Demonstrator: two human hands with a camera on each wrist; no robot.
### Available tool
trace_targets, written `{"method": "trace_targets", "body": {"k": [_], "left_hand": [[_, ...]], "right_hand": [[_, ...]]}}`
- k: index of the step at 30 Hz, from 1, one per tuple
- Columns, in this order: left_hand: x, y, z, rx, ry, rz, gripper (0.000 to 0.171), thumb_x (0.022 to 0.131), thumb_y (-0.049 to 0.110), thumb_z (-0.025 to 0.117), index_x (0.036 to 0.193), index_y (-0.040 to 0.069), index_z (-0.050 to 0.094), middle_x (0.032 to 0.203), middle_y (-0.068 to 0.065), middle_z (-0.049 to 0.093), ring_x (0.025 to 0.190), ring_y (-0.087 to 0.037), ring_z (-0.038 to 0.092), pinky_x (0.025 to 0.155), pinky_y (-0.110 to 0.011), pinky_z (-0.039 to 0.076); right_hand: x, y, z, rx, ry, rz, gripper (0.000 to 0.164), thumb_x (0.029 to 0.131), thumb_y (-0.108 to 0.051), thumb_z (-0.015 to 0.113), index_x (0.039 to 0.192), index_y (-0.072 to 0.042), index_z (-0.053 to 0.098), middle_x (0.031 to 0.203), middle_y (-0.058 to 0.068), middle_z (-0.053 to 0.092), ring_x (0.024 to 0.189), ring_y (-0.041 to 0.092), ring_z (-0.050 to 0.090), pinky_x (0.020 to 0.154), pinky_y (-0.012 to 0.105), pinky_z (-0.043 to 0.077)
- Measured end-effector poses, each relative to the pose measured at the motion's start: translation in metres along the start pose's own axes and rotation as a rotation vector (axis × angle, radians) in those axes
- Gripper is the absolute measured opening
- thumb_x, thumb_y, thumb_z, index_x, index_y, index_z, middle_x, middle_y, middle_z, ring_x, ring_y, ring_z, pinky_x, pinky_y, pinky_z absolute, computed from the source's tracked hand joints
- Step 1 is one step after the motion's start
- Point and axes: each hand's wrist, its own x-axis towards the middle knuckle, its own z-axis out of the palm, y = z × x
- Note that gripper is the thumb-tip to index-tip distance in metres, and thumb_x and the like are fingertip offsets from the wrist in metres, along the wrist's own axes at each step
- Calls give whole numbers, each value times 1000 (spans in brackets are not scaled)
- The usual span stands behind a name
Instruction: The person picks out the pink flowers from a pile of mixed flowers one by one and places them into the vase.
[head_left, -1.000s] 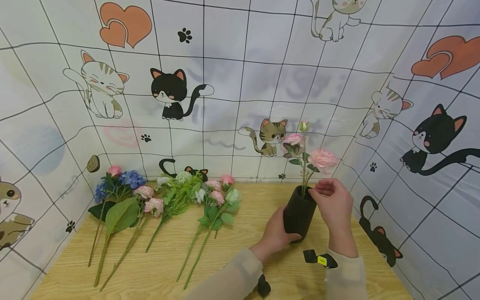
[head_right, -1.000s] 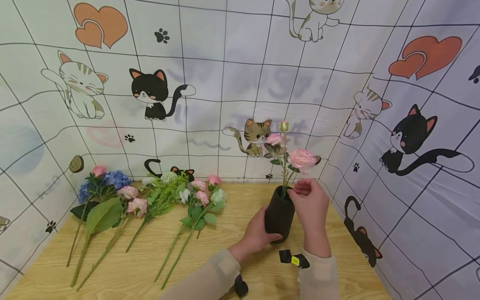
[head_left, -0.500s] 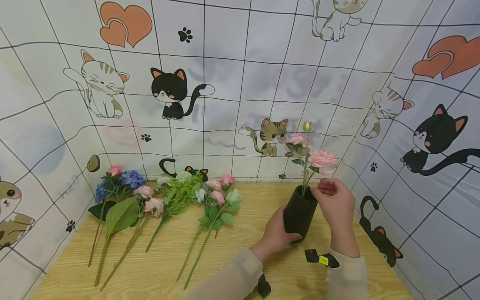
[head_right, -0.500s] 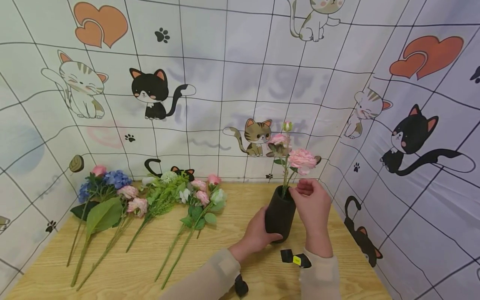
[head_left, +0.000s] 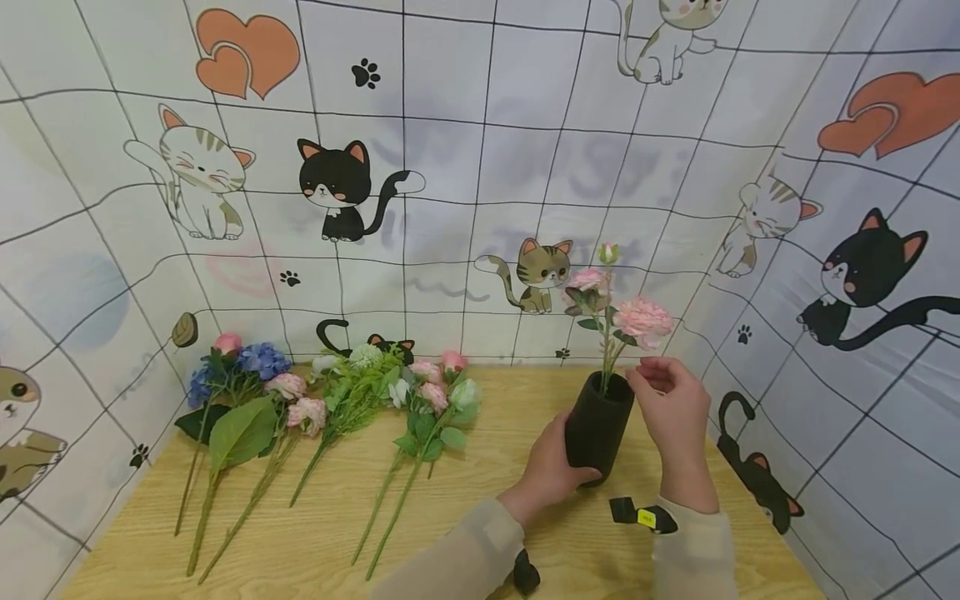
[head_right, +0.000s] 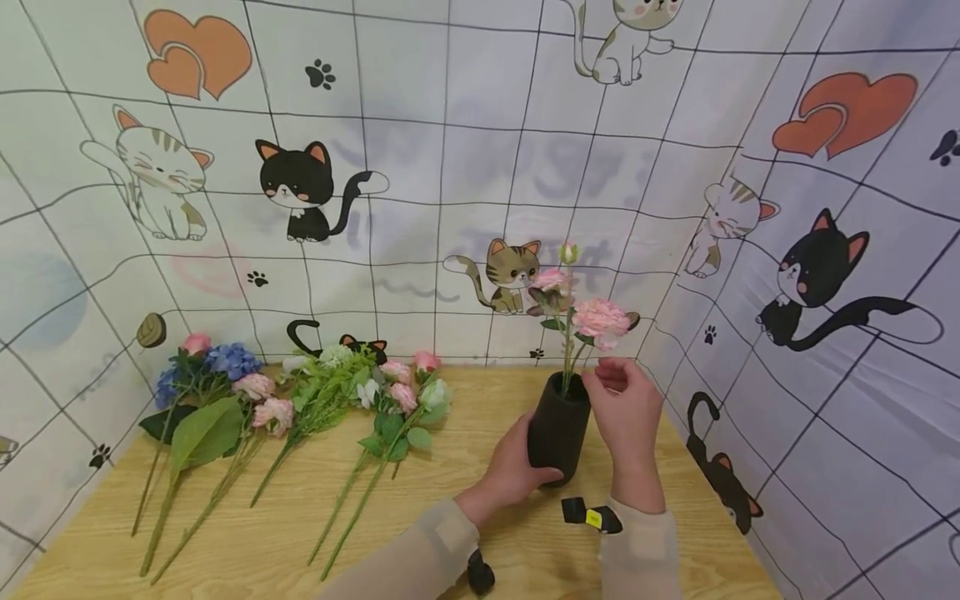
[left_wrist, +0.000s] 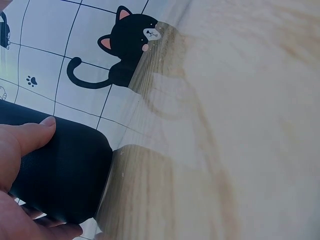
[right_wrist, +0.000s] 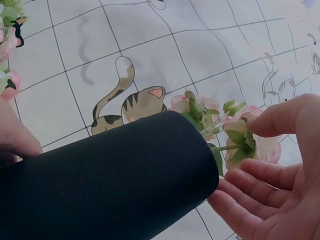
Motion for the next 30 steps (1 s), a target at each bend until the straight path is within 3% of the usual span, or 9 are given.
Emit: {"method": "trace_targets", "body": {"k": [8,12,14,16,19,20,26,30], "left_hand": [[0,-3,1,-9,-1,-3,97,81,28,96,160,21,41,152,0,57,136,-19,58,116,-44,49],[2,-5,3,1,2,7,97,82,30,95,160,22,40,153,1,57,137,-17,57,116,-42,49],[3,-6,3,12,3,13,97,82,31,95,160,21,40,153,0,56,137,-18,58,116,-42,49],[3,-7,2,25,-2,12,97,82,32,95,161,20,40,154,0,56,138,-19,58,115,-42,49],[4,-8,0,34,-8,3,97,82,33,95,161,20,40,154,-1,56,139,-20,57,116,-42,49],[4,-8,-1,36,-5,6,97,82,33,95,161,20,40,154,-1,56,139,-21,57,116,-43,49],[4,-7,-2,42,6,15,96,81,33,95,160,21,41,153,-1,57,138,-20,58,115,-42,50],[2,-5,-2,37,6,12,96,80,32,96,159,21,42,151,0,58,136,-19,59,114,-41,50]], "right_hand": [[5,8,1,35,-86,-7,46,100,-39,75,131,-6,69,128,16,74,105,8,65,82,2,43],[8,15,6,57,-172,-46,50,101,-36,75,138,-5,64,133,18,72,118,23,68,86,0,43],[9,20,10,58,-213,-72,52,100,-35,76,140,-4,63,134,20,70,123,31,67,92,8,52],[11,24,13,56,-251,-89,54,100,-33,76,142,-3,61,137,22,68,126,35,66,101,24,58],[13,28,18,76,-303,-102,55,101,-30,75,145,-3,59,142,23,65,130,38,63,111,52,53],[14,29,19,83,-322,-108,55,101,-29,75,147,-3,58,143,23,64,132,38,61,112,56,51],[19,38,24,103,-437,-120,63,99,-22,75,152,1,52,147,28,59,135,40,57,109,43,50],[17,44,28,102,-476,-95,71,97,-24,78,155,1,48,150,29,57,135,45,58,109,54,52]]}}
